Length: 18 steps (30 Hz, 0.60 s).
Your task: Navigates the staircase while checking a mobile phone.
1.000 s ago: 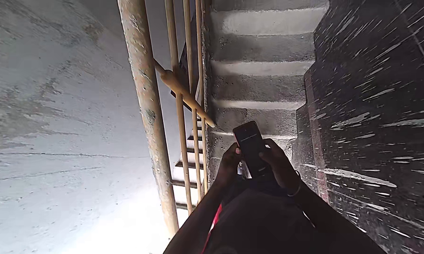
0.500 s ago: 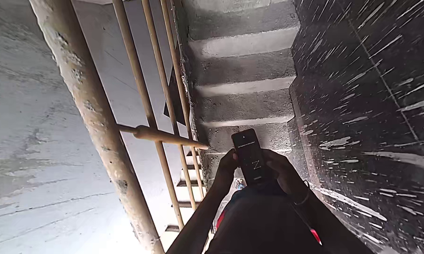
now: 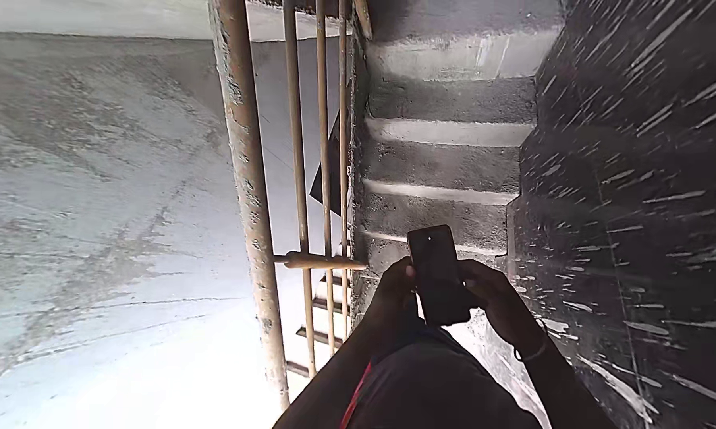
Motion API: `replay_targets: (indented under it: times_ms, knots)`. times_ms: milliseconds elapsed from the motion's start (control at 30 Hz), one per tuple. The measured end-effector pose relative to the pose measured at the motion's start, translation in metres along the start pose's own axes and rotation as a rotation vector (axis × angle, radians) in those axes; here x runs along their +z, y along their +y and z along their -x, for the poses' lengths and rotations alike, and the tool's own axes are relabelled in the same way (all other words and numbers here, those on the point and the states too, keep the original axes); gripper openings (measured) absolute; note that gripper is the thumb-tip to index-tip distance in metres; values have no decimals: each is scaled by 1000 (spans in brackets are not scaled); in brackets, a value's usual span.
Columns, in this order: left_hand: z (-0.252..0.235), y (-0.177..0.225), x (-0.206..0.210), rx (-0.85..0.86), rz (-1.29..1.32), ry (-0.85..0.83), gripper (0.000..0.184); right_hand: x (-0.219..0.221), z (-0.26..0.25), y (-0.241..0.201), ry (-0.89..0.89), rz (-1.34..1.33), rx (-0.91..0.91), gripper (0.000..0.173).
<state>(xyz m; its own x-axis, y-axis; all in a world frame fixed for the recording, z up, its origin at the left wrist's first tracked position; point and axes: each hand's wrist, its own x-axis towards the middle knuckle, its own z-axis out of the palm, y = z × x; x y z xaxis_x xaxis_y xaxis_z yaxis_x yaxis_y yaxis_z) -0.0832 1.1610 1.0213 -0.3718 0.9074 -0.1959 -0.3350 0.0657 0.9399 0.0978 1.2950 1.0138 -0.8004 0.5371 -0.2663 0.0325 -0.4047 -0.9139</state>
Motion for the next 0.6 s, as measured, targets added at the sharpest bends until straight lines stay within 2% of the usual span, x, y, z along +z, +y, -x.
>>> replay_targets:
  times_ms: [300, 433, 600]
  knots:
    - [-94, 30, -32, 19, 48, -15, 31, -14, -98, -46, -121, 23, 46, 44]
    - [-132, 88, -41, 29, 89, -34, 30, 1, -134, -110, -115, 55, 80, 49]
    - [-167, 170, -45, 63, 70, -106, 32, 28, -155, -200, -71, 116, 54, 44]
